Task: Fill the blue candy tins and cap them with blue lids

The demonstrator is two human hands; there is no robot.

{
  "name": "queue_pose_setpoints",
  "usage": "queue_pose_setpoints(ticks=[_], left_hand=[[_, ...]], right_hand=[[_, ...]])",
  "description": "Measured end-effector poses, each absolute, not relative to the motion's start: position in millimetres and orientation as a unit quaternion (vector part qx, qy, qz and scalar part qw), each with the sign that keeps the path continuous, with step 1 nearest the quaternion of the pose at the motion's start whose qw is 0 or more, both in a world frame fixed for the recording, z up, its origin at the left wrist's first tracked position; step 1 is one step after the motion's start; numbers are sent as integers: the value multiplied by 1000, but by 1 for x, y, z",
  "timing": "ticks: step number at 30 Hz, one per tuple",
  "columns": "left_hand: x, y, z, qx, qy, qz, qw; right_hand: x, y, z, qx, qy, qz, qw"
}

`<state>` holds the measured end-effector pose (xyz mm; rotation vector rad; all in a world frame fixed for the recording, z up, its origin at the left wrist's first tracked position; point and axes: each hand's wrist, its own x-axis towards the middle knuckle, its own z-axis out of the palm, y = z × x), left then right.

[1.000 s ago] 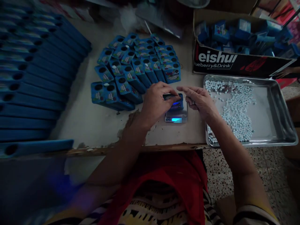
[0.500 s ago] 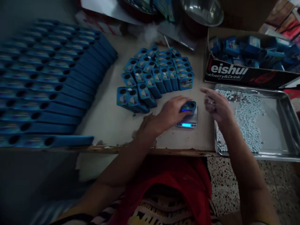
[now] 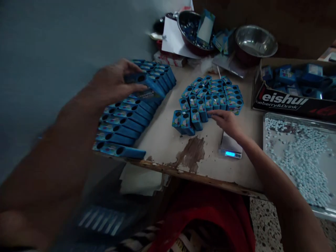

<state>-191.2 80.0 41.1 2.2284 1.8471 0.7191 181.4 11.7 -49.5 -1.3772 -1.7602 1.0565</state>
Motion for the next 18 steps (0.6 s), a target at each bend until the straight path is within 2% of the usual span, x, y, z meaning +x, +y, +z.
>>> queue_pose_setpoints(ticks=[4,7,12,15,18], left_hand=[[-223,78,17,726,635,227,131],[-232,93,11,717,624,291,111],[-217,150,39,679,640,349,84],[-206,159,60,715,612,323,101],[-210,136,67,786,541,264,142]], right_hand=[[138,43,-36,-530,-843,88,22],[120,56,-30,-466,-878,-14,-110],[110,57,-16,-396,-903,-52,-156],[116,39,-1,-385,-908,-43,-161],[134,13,10,-403,-903,-45,-143]])
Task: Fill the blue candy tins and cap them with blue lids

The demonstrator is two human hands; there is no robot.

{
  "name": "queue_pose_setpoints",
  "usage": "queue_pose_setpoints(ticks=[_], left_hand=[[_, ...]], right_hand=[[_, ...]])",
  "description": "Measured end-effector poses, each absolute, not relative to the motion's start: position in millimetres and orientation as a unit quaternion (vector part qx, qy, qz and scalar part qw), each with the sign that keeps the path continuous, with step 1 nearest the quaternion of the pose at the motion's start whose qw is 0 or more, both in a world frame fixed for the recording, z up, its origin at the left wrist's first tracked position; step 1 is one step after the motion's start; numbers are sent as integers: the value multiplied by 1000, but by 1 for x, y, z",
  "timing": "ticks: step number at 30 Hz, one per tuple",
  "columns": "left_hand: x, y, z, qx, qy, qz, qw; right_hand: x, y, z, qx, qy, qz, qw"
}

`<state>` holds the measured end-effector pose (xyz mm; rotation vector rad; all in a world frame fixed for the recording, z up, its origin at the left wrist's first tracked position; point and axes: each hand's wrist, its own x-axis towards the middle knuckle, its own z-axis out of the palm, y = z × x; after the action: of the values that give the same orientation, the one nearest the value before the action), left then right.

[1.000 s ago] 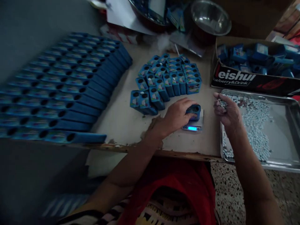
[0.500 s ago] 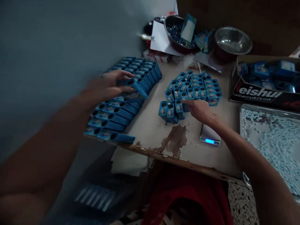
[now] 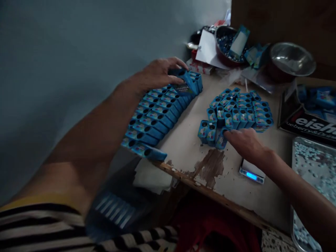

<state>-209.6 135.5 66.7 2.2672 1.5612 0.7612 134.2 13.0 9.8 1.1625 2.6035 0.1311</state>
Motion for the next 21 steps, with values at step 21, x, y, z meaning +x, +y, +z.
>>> queue_pose_setpoints(ticks=[21], left_hand=[[-292,-57,-110,839,492,231,8]], right_hand=[[219,-101,-6,717,692,38,76]])
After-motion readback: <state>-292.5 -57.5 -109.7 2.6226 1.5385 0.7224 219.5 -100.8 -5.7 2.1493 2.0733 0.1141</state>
